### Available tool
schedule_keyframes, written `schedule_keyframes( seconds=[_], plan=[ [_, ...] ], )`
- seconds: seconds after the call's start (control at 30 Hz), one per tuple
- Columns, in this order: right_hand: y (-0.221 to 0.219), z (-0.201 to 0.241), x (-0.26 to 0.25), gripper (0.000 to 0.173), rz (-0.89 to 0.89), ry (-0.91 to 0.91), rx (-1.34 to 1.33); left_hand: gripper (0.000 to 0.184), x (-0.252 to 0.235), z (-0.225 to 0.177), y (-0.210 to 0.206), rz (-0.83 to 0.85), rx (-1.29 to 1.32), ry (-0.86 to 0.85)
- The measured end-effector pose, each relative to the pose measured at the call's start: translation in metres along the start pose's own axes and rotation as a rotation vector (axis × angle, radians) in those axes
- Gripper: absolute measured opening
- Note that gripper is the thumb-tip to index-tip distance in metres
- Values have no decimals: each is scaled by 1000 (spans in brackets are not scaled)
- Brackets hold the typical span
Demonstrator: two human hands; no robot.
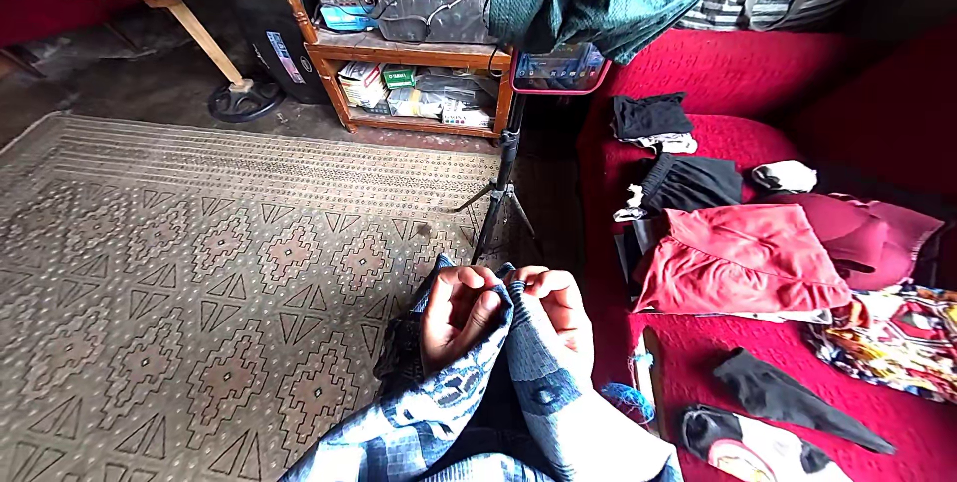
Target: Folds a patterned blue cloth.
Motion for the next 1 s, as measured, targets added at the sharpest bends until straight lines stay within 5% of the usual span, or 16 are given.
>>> schedule_keyframes(
  seconds=[1.0],
  plan=[
    [12, 4, 3, 10, -57, 17, 372, 16, 7, 10, -4, 51, -49, 161]
  ],
)
Point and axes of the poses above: each hand's wrist, its own x-axis away from the middle knuckle, its own y-axis out of the back of the hand, z = x × y, the point moved 4 cm from there along -x, towards the middle knuckle, and after that the axes turned 3 degrees about -x, right-handed, at the moved point
